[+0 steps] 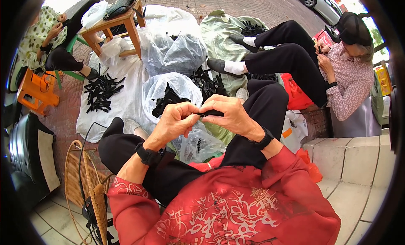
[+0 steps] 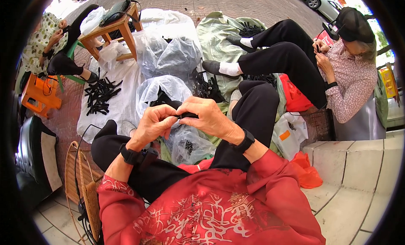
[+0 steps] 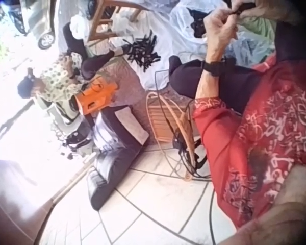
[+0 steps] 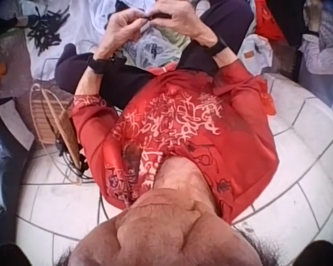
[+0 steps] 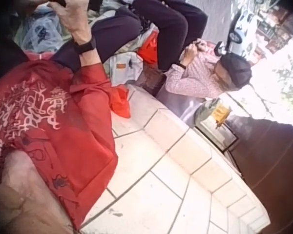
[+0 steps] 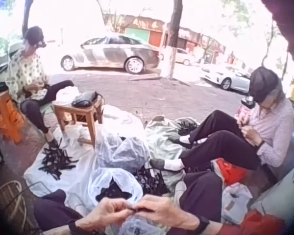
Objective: The recorder is manually assembling small black plastic components while sitting outdoors.
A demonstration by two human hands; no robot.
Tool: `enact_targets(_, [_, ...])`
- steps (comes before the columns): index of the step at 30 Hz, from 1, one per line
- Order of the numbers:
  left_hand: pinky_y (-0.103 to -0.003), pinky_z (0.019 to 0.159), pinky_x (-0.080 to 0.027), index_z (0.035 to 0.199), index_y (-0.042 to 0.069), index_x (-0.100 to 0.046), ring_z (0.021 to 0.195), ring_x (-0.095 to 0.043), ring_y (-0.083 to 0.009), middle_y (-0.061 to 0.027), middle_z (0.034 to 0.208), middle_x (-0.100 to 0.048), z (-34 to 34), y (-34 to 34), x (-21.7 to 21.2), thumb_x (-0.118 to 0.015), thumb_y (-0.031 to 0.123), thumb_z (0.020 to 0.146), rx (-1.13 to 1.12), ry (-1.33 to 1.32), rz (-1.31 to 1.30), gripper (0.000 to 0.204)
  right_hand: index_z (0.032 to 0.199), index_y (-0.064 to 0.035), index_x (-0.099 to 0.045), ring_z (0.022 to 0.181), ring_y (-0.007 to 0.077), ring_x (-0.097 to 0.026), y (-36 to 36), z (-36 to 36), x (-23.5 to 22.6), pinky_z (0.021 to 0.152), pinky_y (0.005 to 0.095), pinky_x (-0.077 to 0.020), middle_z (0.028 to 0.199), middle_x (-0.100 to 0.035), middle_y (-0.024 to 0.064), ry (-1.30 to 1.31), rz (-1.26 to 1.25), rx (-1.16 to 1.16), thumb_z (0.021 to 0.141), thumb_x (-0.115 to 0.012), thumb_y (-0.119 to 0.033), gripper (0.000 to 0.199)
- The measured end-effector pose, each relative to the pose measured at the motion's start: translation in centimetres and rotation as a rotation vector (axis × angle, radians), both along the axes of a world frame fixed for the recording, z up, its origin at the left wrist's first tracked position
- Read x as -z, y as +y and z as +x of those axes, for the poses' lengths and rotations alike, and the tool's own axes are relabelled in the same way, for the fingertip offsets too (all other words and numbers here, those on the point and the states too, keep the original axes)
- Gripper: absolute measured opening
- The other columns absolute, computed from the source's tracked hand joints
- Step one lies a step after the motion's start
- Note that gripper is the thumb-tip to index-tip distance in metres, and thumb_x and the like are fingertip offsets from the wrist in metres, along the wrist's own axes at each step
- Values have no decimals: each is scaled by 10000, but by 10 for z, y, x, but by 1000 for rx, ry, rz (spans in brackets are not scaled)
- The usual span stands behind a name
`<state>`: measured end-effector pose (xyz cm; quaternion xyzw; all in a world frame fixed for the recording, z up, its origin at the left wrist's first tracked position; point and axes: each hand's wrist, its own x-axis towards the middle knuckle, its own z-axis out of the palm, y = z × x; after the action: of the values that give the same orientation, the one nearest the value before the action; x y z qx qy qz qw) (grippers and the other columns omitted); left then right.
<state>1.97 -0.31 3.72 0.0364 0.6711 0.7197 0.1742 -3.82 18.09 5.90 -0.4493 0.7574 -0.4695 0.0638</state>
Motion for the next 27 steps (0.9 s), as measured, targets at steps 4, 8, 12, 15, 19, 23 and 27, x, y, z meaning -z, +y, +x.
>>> enact_targets(4, [-169, 427, -392, 859, 6, -576, 479, -484, -26, 24, 603, -528, 0, 0, 1, -558, 96, 812, -24, 18, -27, 103, 851, -26, -582, 724, 230, -565, 0, 1, 3, 631, 290, -453, 788, -561, 88, -15, -9, -9, 646, -660, -23, 220])
enact_targets(8, [-182, 502, -419, 832, 8, -591, 555, -501, -40, 19, 640, -532, -4, -3, 14, -583, 89, 797, -55, 197, 41, 89, 851, -27, -582, 723, 230, -563, -3, 3, 2, 629, 289, -451, 788, -560, 88, -23, -10, -26, 647, -661, -23, 218])
enact_targets(12, [-190, 532, -421, 824, 2, -594, 584, -511, -51, 8, 669, -543, -4, -6, 10, -590, 70, 786, -31, 121, -15, 78, 848, -29, -588, 712, 221, -560, -5, 3, 3, 622, 281, -447, 781, -562, 83, -26, -26, -21, 649, -662, -24, 212])
enact_targets(15, [-186, 522, -416, 821, -5, -592, 577, -513, -50, 5, 671, -551, -3, -8, 6, -584, 56, 784, 1, 66, -9, 71, 860, -32, -597, 702, 192, -558, -3, 3, 4, 616, 272, -442, 780, -568, 75, -75, -31, -12, 642, -668, -26, 229])
enact_targets(19, [-183, 496, -414, 803, -18, -590, 549, -515, -47, -3, 649, -559, 0, -8, 2, -583, 51, 775, -5, 66, 30, 75, 889, 10, -592, 767, 116, -565, -1, 4, 6, 653, 221, -461, 855, -566, 60, -347, -18, -22, 683, -653, 20, 215])
enact_targets(23, [-185, 468, -415, 768, -22, -586, 519, -517, -51, -12, 628, -558, 3, -9, 2, -585, 40, 763, -31, 101, 25, 63, 881, -5, -595, 739, 92, -569, -3, 9, 9, 648, 205, -471, 808, -570, 37, -581, -145, -3, 704, -657, -11, 187])
enact_targets(27, [-184, 459, -417, 742, -24, -577, 503, -513, -56, -12, 605, -545, 6, -5, -1, -582, 20, 754, -95, 143, -36, 46, 872, -3, -593, 739, 104, -580, -6, 11, 8, 654, 221, -478, 804, -572, 49, -499, -166, 14, 690, -665, -12, 196])
